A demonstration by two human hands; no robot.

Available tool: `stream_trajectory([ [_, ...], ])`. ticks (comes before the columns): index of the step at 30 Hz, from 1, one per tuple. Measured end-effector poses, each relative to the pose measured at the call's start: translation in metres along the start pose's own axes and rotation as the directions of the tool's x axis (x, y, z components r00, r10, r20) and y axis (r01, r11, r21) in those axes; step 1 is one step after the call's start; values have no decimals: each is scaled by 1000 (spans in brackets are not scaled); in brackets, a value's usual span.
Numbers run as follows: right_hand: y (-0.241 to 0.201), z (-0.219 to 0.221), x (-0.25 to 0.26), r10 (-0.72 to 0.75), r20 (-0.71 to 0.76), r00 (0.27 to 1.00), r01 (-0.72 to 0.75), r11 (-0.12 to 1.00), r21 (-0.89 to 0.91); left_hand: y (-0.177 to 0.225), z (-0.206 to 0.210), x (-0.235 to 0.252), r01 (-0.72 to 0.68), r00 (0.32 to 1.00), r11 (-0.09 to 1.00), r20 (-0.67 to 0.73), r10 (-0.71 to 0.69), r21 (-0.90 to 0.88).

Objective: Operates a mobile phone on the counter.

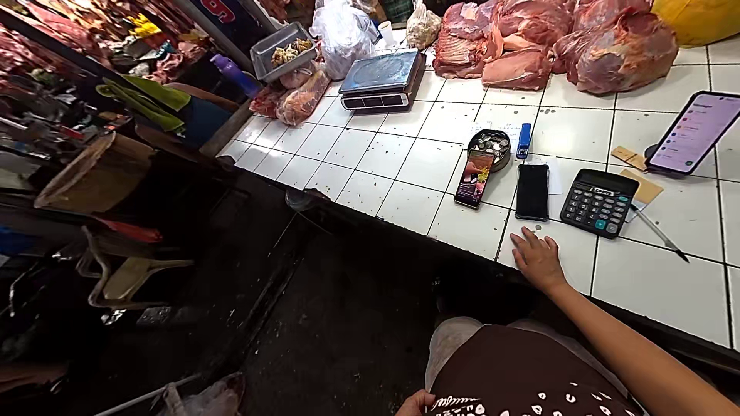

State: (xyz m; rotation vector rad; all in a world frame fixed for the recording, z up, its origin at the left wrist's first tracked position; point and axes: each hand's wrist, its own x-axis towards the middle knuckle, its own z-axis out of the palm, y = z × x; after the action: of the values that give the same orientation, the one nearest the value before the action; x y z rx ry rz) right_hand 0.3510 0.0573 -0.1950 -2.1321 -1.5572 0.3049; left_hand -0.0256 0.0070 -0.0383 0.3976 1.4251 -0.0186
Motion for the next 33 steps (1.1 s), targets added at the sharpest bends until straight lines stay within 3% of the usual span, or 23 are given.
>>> stream_trajectory([
  [4,7,-14,-6,-32,100,994,29,999,31,6,3,14,96,994,994,59,-93,-53],
  [9,14,-20,-29,-24,84,996,18,997,77,18,9,24,104,993,992,43,-108,67],
  [13,12,-21,-44,11,54,998,-15,997,72,34,16,26,190,980,975,31,-194,111],
  [15,12,-20,-48,25,50,998,-28,997,66,33,0,43,193,963,977,174,-207,92],
  [17,11,-19,-50,35,42,998,-38,998,54,32,-29,76,216,868,973,442,-228,77],
  [19,9,-19,-49,35,6,999,-35,998,52,50,-5,53,228,958,967,150,-244,115],
  [20,8,-17,-49,40,-11,999,-40,998,51,58,-5,53,259,954,958,120,-274,124],
  [22,8,-11,-49,47,-60,997,-45,998,39,77,-9,53,301,938,946,140,-316,120],
  [25,3,-3,-47,62,-155,986,-61,998,7,120,4,24,326,942,940,51,-332,101],
  [33,-21,7,-35,202,-292,935,-237,968,-89,205,-30,37,387,917,913,49,-395,128],
])
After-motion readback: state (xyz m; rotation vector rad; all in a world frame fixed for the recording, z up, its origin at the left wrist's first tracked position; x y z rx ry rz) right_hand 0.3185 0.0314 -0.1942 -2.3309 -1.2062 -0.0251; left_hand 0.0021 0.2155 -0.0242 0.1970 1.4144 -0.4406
